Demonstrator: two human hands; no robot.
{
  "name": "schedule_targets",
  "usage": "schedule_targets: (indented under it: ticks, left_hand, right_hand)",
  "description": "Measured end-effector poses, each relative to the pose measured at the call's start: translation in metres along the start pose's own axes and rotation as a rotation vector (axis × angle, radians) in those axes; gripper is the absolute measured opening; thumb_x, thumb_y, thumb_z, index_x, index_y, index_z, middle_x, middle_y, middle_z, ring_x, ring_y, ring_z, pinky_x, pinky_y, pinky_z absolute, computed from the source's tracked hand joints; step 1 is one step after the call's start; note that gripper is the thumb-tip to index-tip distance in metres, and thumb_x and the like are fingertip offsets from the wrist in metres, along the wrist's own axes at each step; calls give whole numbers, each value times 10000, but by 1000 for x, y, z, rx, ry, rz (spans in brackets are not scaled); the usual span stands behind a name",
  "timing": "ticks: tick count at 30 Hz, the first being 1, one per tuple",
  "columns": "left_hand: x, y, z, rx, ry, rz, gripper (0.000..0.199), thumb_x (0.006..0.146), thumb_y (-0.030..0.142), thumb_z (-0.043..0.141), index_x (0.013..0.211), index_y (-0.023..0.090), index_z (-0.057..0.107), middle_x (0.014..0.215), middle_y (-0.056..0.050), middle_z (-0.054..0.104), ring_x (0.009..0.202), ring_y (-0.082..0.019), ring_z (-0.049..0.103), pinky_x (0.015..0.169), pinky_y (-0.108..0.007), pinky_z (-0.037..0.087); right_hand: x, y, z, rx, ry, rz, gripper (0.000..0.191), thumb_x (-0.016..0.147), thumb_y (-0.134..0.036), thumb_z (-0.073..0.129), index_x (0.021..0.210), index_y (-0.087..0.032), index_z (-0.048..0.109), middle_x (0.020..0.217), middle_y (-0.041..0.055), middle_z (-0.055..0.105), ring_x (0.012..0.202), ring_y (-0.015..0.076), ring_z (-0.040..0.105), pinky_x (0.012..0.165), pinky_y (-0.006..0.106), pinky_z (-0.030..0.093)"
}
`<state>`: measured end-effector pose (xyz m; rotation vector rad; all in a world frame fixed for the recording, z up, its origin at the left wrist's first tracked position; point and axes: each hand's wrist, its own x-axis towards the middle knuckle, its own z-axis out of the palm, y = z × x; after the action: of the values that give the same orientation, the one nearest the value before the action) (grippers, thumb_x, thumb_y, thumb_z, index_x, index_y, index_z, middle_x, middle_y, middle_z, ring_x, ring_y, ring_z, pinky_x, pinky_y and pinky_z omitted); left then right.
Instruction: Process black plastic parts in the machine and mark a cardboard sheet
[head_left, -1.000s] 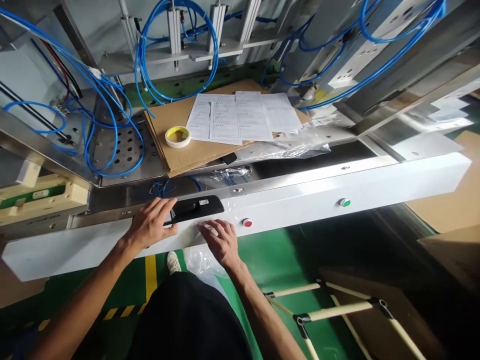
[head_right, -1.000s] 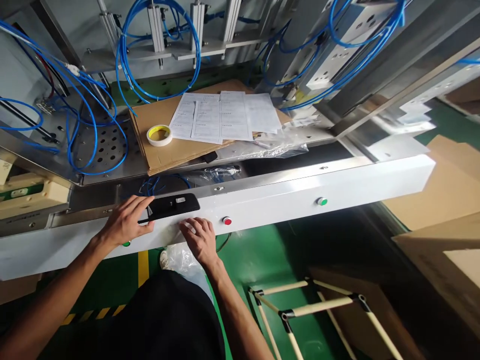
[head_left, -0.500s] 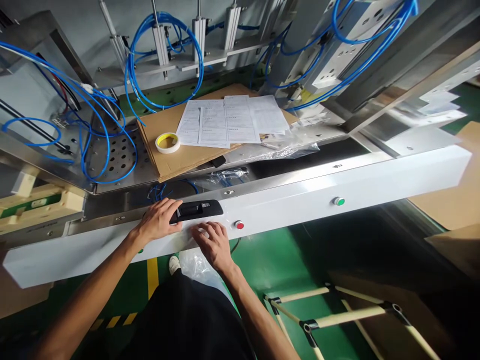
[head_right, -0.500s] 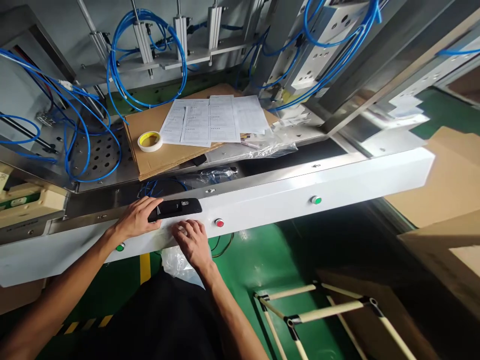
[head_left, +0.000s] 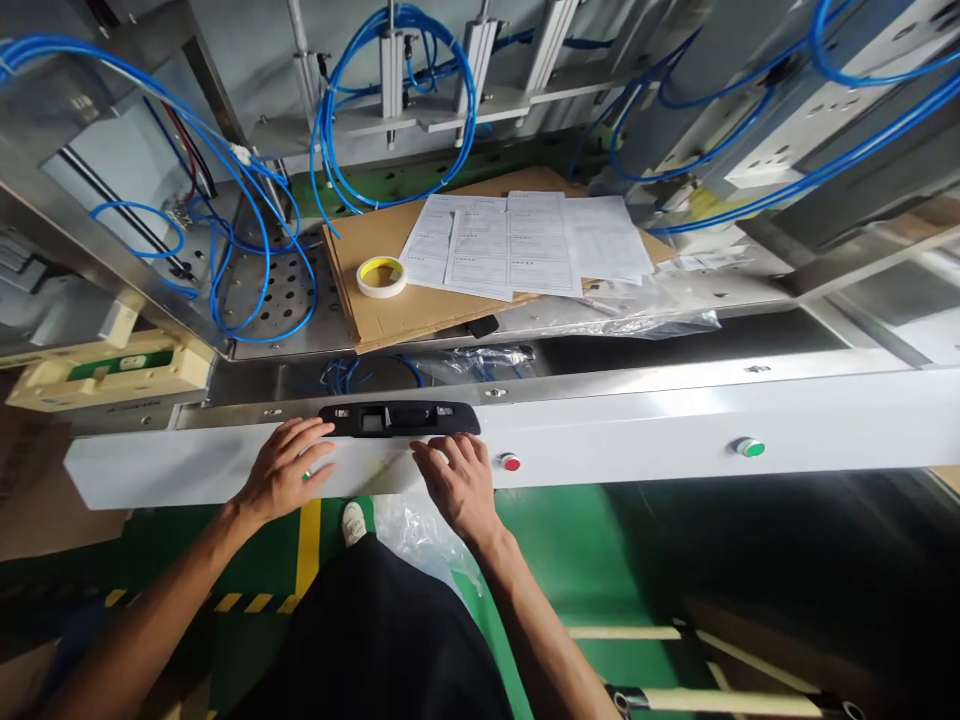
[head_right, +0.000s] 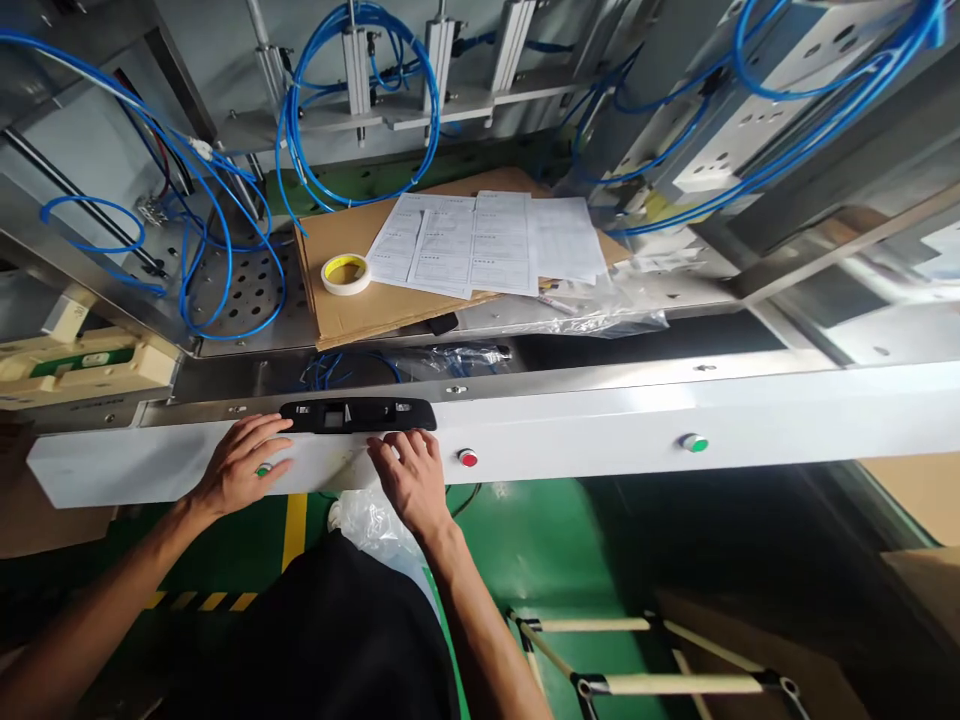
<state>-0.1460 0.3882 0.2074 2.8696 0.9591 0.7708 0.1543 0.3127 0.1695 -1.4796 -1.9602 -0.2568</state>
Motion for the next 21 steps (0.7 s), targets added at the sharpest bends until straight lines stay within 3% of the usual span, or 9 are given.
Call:
schedule_targets:
  ticks: [2, 5, 9, 11, 14, 17, 19, 21]
  left_hand:
    - [1, -3, 2, -47, 99, -100, 121, 1021, 237, 626, 999, 250, 744, 1196, -77, 811, 1173, -247, 734, 1051, -444, 576]
    - [13, -5, 11, -129, 213, -279, 204, 1037, 313, 601, 914, 233, 742, 1101, -74, 799, 1070, -229, 741, 973, -409, 587]
    - [24, -8, 25, -125, 306, -416, 297, 1032, 385, 597, 804, 221, 695, 1019, -77, 764, 993, -225, 731, 914, -392, 578]
    - [24, -8, 31, -98, 349, -450, 279, 1025, 387, 611, 816, 217, 683, 995, -83, 752, 973, -239, 722, 914, -414, 569]
    - [21, 0, 32, 1, 431, -488, 179, 1008, 361, 650, 1012, 190, 707, 1091, -124, 752, 1054, -280, 713, 974, -463, 556]
    - [19, 19, 31, 179, 478, -361, 295, 980, 294, 708, 1252, 183, 683, 1223, -155, 757, 1192, -303, 699, 1066, -472, 534]
    - [24, 31, 32, 242, 341, -172, 410, 987, 297, 714, 1379, 203, 643, 1337, -147, 754, 1299, -300, 674, 1150, -462, 494]
    - [32, 37, 38, 259, 124, -31, 491, 1022, 341, 672, 1489, 223, 581, 1484, -128, 704, 1405, -291, 625, 1219, -455, 443]
  right_hand:
    - [7, 4, 0, -14, -10, -24, 191, 1085, -229, 586, 1219, -237, 721, 907, 25, 706, 867, 193, 554, 973, 375, 383]
    - [23, 12, -2, -42, -51, -59, 239, 1088, -234, 585, 1288, -236, 716, 863, 24, 697, 845, 191, 556, 894, 376, 375]
    - [49, 22, -3, -85, -104, -96, 217, 1109, -253, 538, 1090, -197, 746, 815, 40, 660, 831, 209, 516, 794, 381, 329]
    - [58, 26, 0, -105, -132, -88, 276, 1120, -266, 502, 983, -192, 730, 834, 54, 658, 833, 223, 491, 784, 385, 314]
    - [64, 31, 7, -97, -176, -24, 291, 1126, -292, 473, 1005, -190, 717, 988, 91, 699, 910, 242, 506, 823, 381, 330]
    - [63, 33, 11, -44, -232, 26, 289, 1132, -304, 442, 1060, -183, 694, 1145, 117, 708, 999, 250, 544, 880, 379, 363]
    - [62, 33, 13, -19, -274, 34, 313, 1140, -310, 409, 1053, -179, 679, 1074, 109, 708, 953, 246, 556, 867, 382, 372]
    - [62, 34, 14, -10, -291, 34, 325, 1143, -312, 394, 1049, -181, 676, 998, 96, 700, 910, 244, 562, 846, 384, 371]
